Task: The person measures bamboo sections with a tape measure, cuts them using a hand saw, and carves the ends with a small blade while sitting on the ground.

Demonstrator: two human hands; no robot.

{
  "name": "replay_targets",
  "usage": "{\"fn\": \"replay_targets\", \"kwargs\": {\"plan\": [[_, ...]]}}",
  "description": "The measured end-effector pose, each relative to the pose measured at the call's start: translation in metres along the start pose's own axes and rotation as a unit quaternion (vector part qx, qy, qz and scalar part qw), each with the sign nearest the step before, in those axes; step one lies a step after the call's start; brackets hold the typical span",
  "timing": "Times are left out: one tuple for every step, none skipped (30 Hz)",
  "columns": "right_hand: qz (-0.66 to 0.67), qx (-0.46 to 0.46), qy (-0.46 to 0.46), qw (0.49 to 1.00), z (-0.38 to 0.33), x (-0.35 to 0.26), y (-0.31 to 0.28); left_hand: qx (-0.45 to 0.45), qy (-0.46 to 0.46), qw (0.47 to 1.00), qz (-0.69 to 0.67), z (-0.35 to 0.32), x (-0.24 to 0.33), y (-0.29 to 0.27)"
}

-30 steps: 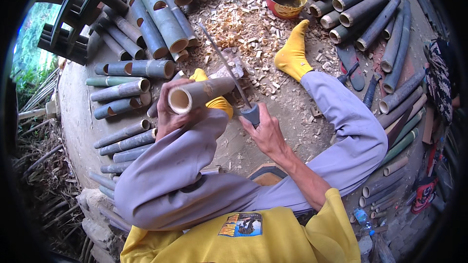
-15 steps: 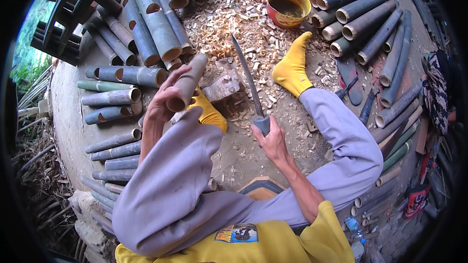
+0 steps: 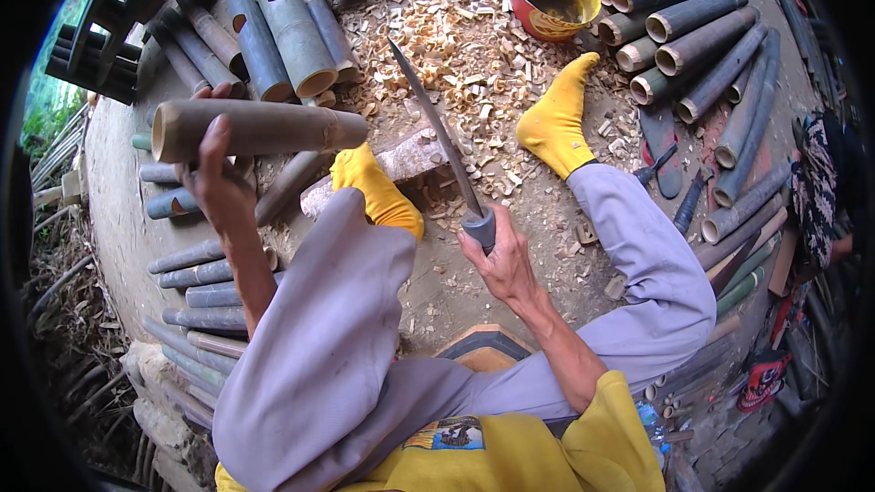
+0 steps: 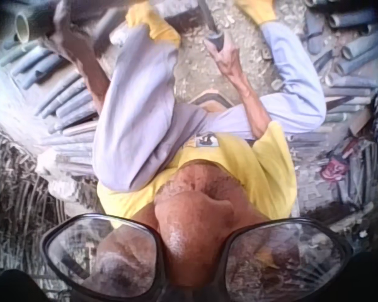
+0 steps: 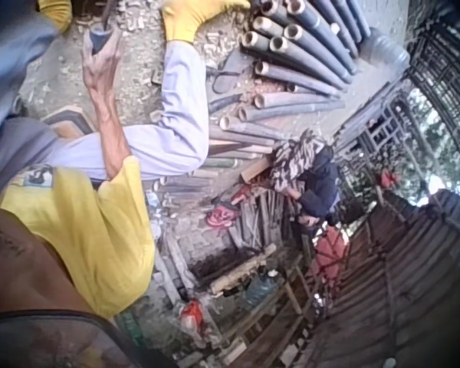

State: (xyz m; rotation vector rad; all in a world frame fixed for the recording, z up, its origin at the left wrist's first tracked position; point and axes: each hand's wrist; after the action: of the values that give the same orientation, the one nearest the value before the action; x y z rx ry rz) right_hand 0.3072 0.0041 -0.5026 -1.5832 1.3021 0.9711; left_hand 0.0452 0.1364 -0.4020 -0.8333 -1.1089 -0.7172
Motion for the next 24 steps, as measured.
{"fn": "replay_targets", "kwargs": {"plan": [[0.001, 0.001, -0.012, 1.000, 0.002, -0.001, 0.002, 0.012, -0.019, 0.995, -0.101, -0.002, -0.001, 0.002], [0.002, 0.002, -0.023, 1.000, 0.003, -0.003, 0.006, 0.025, -0.038, 0.978, -0.202, -0.003, -0.004, 0.006], [0.002, 0.004, -0.034, 0.999, 0.005, -0.005, 0.009, 0.053, -0.027, 0.976, -0.211, -0.006, -0.013, 0.013], [-0.007, -0.010, -0.032, 0.999, 0.009, -0.007, 0.013, 0.037, 0.000, 0.975, -0.218, -0.009, -0.026, 0.015], [-0.018, -0.021, -0.030, 0.999, 0.015, -0.006, 0.015, 0.055, -0.020, 0.974, -0.217, -0.014, -0.037, 0.021], [-0.029, -0.031, -0.028, 0.999, 0.021, -0.006, 0.018, 0.073, -0.040, 0.973, -0.217, -0.020, -0.048, 0.028], [-0.029, -0.026, -0.040, 0.998, 0.025, -0.010, 0.019, 0.082, -0.051, 0.974, -0.207, -0.025, -0.065, 0.036], [-0.019, -0.016, -0.079, 0.997, 0.026, -0.017, 0.021, 0.091, -0.062, 0.975, -0.193, -0.030, -0.070, 0.044], [-0.009, -0.005, -0.118, 0.993, 0.026, -0.029, 0.023, 0.104, -0.070, 0.969, -0.211, -0.034, -0.074, 0.046], [0.000, 0.006, -0.157, 0.988, 0.027, -0.039, 0.024, 0.100, -0.063, 0.972, -0.203, -0.035, -0.075, 0.046], [-0.018, 0.035, -0.260, 0.965, 0.032, -0.046, 0.027, 0.098, -0.056, 0.975, -0.194, -0.034, -0.077, 0.046], [-0.008, 0.046, -0.287, 0.957, 0.036, -0.042, 0.031, 0.095, -0.048, 0.977, -0.184, -0.035, -0.079, 0.044], [-0.001, 0.061, -0.317, 0.947, 0.040, -0.036, 0.033, 0.089, -0.051, 0.976, -0.193, -0.034, -0.077, 0.047], [0.007, 0.075, -0.345, 0.935, 0.044, -0.025, 0.035, 0.080, -0.056, 0.974, -0.202, -0.034, -0.078, 0.048], [-0.052, 0.080, -0.348, 0.932, 0.054, -0.004, 0.036, 0.072, -0.060, 0.973, -0.211, -0.033, -0.080, 0.049], [-0.081, 0.015, -0.202, 0.976, 0.063, 0.023, 0.034, 0.062, -0.064, 0.971, -0.223, -0.032, -0.081, 0.051], [-0.087, 0.005, -0.117, 0.989, 0.070, 0.045, 0.029, 0.052, -0.067, 0.973, -0.215, -0.031, -0.083, 0.052], [-0.090, -0.006, -0.030, 0.995, 0.073, 0.057, 0.026, 0.041, -0.070, 0.975, -0.205, -0.031, -0.089, 0.051], [-0.080, -0.016, -0.019, 0.996, 0.076, 0.053, 0.027, 0.037, -0.068, 0.979, -0.190, -0.028, -0.094, 0.046], [-0.072, -0.027, -0.001, 0.997, 0.072, 0.042, 0.026, 0.031, -0.071, 0.973, -0.218, -0.028, -0.094, 0.042], [-0.063, -0.037, 0.018, 0.997, 0.066, 0.029, 0.026, 0.024, -0.075, 0.966, -0.247, -0.028, -0.095, 0.038], [-0.051, -0.022, -0.031, 0.998, 0.061, 0.015, 0.025, 0.016, -0.075, 0.957, -0.280, -0.025, -0.094, 0.038], [-0.041, -0.008, -0.078, 0.996, 0.053, -0.001, 0.023, -0.006, -0.068, 0.956, -0.286, -0.022, -0.092, 0.039], [-0.030, 0.005, -0.113, 0.993, 0.043, -0.015, 0.022, -0.030, -0.071, 0.954, -0.288, -0.026, -0.093, 0.038]]}}
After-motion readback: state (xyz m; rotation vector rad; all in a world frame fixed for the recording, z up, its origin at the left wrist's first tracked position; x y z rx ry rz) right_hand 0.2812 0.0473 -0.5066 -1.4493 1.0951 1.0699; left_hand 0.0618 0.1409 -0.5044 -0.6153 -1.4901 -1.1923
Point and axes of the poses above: each hand's wrist, its own z-axis towards the middle knuckle, its own y-axis out of the palm, x = y × z, and after that the axes turned 14 degrees about z, right-handed
